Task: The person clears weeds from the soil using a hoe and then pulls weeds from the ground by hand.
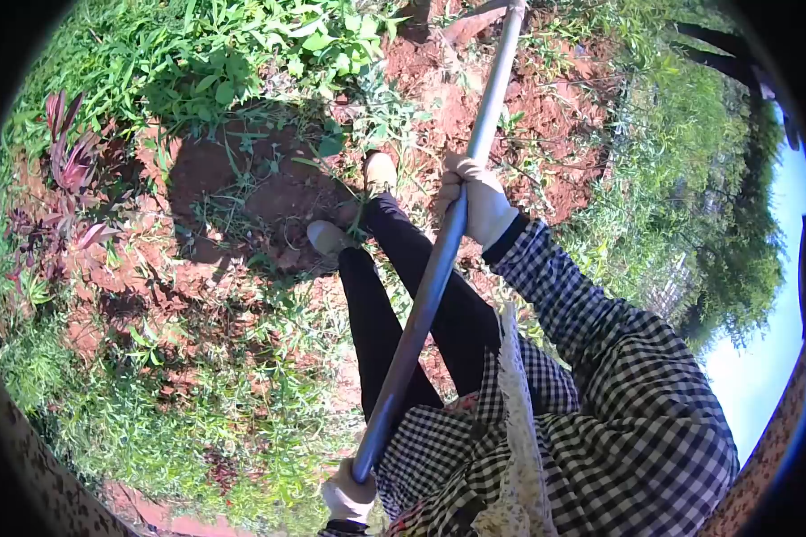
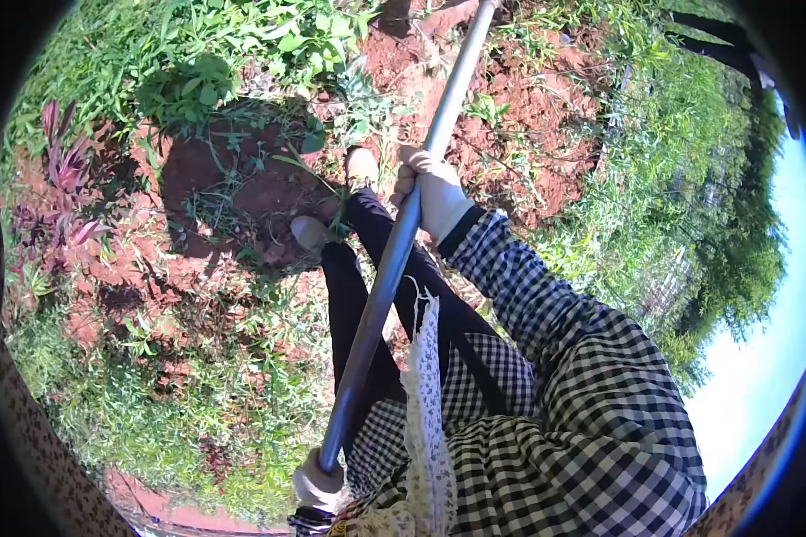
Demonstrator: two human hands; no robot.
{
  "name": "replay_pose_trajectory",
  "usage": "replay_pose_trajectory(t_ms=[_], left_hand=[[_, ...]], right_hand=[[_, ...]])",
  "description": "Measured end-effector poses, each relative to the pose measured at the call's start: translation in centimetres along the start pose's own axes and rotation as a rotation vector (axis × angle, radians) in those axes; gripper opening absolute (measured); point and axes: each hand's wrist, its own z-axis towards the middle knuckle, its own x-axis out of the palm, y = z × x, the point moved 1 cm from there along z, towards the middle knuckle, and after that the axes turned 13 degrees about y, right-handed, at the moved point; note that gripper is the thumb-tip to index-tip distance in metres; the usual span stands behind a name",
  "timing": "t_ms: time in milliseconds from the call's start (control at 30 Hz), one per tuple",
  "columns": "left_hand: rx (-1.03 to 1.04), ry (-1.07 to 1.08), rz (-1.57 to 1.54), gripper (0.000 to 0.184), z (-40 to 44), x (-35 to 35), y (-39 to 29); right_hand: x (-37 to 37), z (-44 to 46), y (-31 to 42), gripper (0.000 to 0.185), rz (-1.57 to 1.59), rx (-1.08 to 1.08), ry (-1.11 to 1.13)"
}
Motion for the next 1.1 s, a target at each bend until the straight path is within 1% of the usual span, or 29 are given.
replay_pose_trajectory(t_ms=[67,100,167,200,233,267,300,333,367,400,467,500,567,667,733,767,800,833,867,900,933,967,1000,1033,1067,1100], left_hand=[[-0.113,0.000,0.123,0.018,0.8,-0.3,-1.9],[-0.115,-0.037,0.120,0.020,0.9,0.0,-2.0],[-0.212,-0.035,0.079,0.021,-0.1,-0.3,-2.6],[-0.253,0.026,0.076,0.023,-1.0,-0.8,-3.0],[-0.266,0.056,0.044,0.026,-2.2,-0.8,-2.9],[-0.277,0.088,0.013,0.030,-3.8,-0.4,-2.0],[-0.270,0.150,0.017,0.043,-5.8,1.7,1.8],[-0.294,0.223,0.009,0.043,-8.0,2.8,3.8],[-0.336,0.285,0.018,0.044,-9.4,3.1,4.7],[-0.378,0.333,0.032,0.045,-10.6,3.2,5.4],[-0.431,0.402,0.069,0.046,-12.4,3.1,6.5],[-0.443,0.429,0.082,0.046,-12.9,2.9,7.0],[-0.453,0.473,0.109,0.047,-13.4,2.5,7.7],[-0.439,0.529,0.146,0.049,-12.8,1.9,8.4],[-0.412,0.554,0.194,0.050,-11.2,1.6,8.6],[-0.384,0.560,0.224,0.051,-10.2,1.2,9.0],[-0.356,0.570,0.260,0.051,-9.3,1.0,9.3],[-0.306,0.555,0.291,0.052,-8.7,0.7,9.6],[-0.252,0.517,0.323,0.052,-7.8,0.4,9.7],[-0.151,0.436,0.282,0.054,-7.3,-0.2,9.0],[-0.047,0.358,0.249,0.055,-6.8,-0.8,8.3],[-0.002,0.354,0.228,0.046,-6.2,-1.9,6.6],[-0.034,0.319,0.224,0.041,-5.7,-3.1,4.1],[-0.068,0.283,0.221,0.035,-5.1,-3.7,2.0],[-0.109,0.285,0.217,0.017,-4.3,-3.8,1.3],[-0.138,0.264,0.224,0.017,-3.6,-3.6,0.8]], right_hand=[[0.8,2.3,0.9,0.011,0.029,-0.031,0.190],[1.3,3.5,0.8,0.013,0.028,-0.008,0.212],[1.2,6.1,-1.9,0.017,0.039,-0.013,0.293],[1.8,6.5,-3.7,0.020,0.062,0.068,0.182],[1.9,6.1,-5.4,0.025,-0.090,0.137,0.173],[1.0,5.9,-8.0,0.029,-0.282,0.144,0.176],[0.4,4.8,-10.5,0.030,-0.262,0.137,0.211],[0.2,3.6,-12.3,0.029,-0.126,0.212,0.221],[0.9,1.2,-12.9,0.016,0.017,0.302,0.132],[0.5,-0.1,-14.2,0.016,-0.020,0.299,0.150],[0.0,-2.6,-15.7,0.017,-0.027,0.342,0.077],[-0.2,-4.0,-15.8,0.017,0.025,0.390,0.017],[-1.3,-6.1,-15.7,0.018,0.125,0.400,-0.019],[-4.1,-7.4,-14.5,0.021,0.143,0.300,-0.053],[-7.1,-7.4,-13.6,0.019,0.221,0.310,-0.156],[-7.5,-8.0,-12.4,0.016,0.220,0.290,-0.197],[-8.7,-8.1,-11.8,0.015,0.249,0.289,-0.175],[-9.1,-8.3,-11.0,0.014,0.244,0.207,-0.154],[-9.6,-8.3,-10.2,0.015,0.312,0.205,-0.185],[-9.3,-8.6,-9.1,0.017,0.324,0.174,-0.144],[-9.8,-8.5,-8.3,0.017,0.405,0.139,-0.021],[-10.3,-8.2,-7.5,0.018,0.487,0.102,0.099],[-8.8,-8.4,-6.1,0.018,0.508,0.056,0.148],[-7.6,-8.0,-4.8,0.017,0.480,0.046,0.136],[-6.8,-7.2,-3.6,0.017,0.454,0.037,0.127],[-6.3,-6.3,-2.6,0.016,0.442,-0.009,0.246]])
